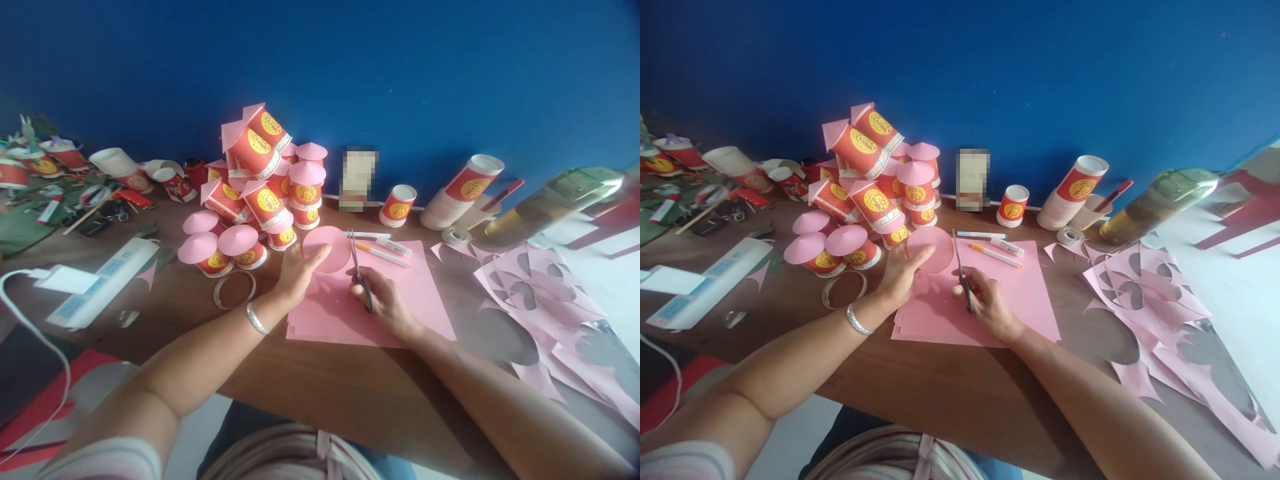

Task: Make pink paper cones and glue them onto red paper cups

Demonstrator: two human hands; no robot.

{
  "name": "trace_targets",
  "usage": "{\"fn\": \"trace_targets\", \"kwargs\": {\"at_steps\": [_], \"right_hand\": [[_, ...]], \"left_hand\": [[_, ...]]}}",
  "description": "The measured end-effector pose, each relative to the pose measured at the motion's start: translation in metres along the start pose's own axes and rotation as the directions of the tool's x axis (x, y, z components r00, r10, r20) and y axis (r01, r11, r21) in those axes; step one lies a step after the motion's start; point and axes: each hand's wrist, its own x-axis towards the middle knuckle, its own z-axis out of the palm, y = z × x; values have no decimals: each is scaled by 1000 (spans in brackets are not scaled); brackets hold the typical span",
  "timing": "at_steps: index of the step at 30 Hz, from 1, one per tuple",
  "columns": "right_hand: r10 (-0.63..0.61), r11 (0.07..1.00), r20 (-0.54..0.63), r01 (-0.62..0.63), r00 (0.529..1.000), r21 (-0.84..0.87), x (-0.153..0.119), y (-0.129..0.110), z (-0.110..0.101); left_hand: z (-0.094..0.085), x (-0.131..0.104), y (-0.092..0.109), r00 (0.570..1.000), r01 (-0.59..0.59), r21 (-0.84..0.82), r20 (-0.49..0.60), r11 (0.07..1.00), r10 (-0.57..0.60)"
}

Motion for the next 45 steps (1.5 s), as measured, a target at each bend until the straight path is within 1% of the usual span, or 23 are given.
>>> {"fn": "trace_targets", "kwargs": {"at_steps": [6,10,14,19,27,36,43,45], "right_hand": [[-28,999,-5,28,1000,-18,0,2,0],[-31,999,-7,31,999,-7,0,1,-1],[-26,999,-13,25,1000,-24,0,-2,-1],[-31,998,-16,30,999,-53,1,-5,-2],[-33,998,-16,32,999,-46,2,-2,-2],[-24,999,-9,24,1000,-40,2,-4,-2],[-27,999,-1,27,1000,-26,1,-5,-2],[-20,1000,0,20,1000,-20,1,-6,-2]], "left_hand": [[-1,0,-1,1000,10,2,21,1000,-10],[-1,1,-1,1000,15,20,24,1000,-15],[-1,1,0,999,13,-1,32,1000,-13],[0,1,2,998,50,-24,46,998,-49],[0,1,6,996,20,-28,84,999,-18],[0,2,7,998,25,-14,61,1000,-24],[0,1,7,998,-13,16,62,1000,12],[0,1,7,999,-5,19,52,1000,4]]}}
